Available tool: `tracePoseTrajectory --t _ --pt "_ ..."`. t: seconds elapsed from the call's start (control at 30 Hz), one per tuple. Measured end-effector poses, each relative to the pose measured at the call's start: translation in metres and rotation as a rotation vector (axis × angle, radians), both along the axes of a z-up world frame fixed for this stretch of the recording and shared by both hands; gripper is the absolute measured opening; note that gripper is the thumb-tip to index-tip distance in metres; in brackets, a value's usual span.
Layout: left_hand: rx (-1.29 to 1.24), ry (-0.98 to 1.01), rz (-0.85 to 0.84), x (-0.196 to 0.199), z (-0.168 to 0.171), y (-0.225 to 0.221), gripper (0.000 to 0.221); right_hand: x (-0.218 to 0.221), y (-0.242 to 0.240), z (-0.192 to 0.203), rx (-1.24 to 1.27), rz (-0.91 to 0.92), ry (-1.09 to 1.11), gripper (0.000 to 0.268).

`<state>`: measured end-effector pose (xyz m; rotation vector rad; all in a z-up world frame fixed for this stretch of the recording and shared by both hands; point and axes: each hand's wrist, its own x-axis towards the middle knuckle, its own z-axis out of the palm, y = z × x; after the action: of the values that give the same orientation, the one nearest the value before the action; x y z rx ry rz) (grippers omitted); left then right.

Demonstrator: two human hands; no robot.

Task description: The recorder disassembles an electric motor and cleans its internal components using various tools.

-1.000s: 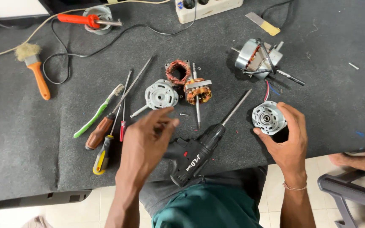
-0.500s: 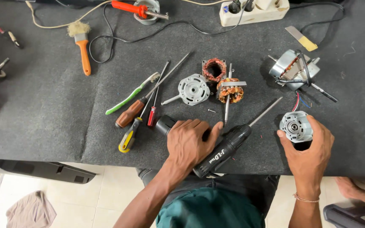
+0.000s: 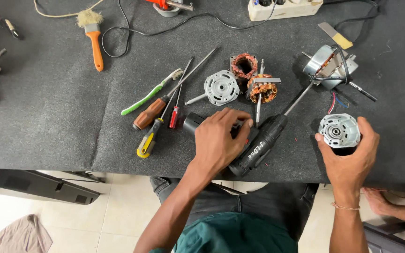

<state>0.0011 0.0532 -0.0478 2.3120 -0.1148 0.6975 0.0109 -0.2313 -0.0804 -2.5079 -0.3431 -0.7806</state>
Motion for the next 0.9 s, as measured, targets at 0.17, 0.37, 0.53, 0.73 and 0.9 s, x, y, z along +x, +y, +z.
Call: tracePoseTrajectory --t 0.17,0.37,0.53,0.73,0.9 --pt "-0.427 0.066 -0.156 0.003 0.023 0.064 0.024 -0.001 -0.001 -0.002 0.082 0.059 -0.014 0.088" --pt "0.112 0.275 0.205 0.039 -0.030 0.155 0.027 0.002 -0.004 -0.008 0.054 0.013 0.038 0.088" --pt "0.110 0.313 0.223 0.060 -0.041 0.166 0.017 0.002 0.001 -0.008 -0.015 -0.017 0.049 0.089" --pt "-0.072 0.359 0.225 0.061 -0.039 0.175 0.013 -0.002 0.005 -0.009 -0.110 -0.104 -0.013 0.081" --pt "-0.088 0.292 0.265 0.059 -0.016 0.167 0.014 0.009 0.026 0.020 0.293 0.162 0.027 0.083"
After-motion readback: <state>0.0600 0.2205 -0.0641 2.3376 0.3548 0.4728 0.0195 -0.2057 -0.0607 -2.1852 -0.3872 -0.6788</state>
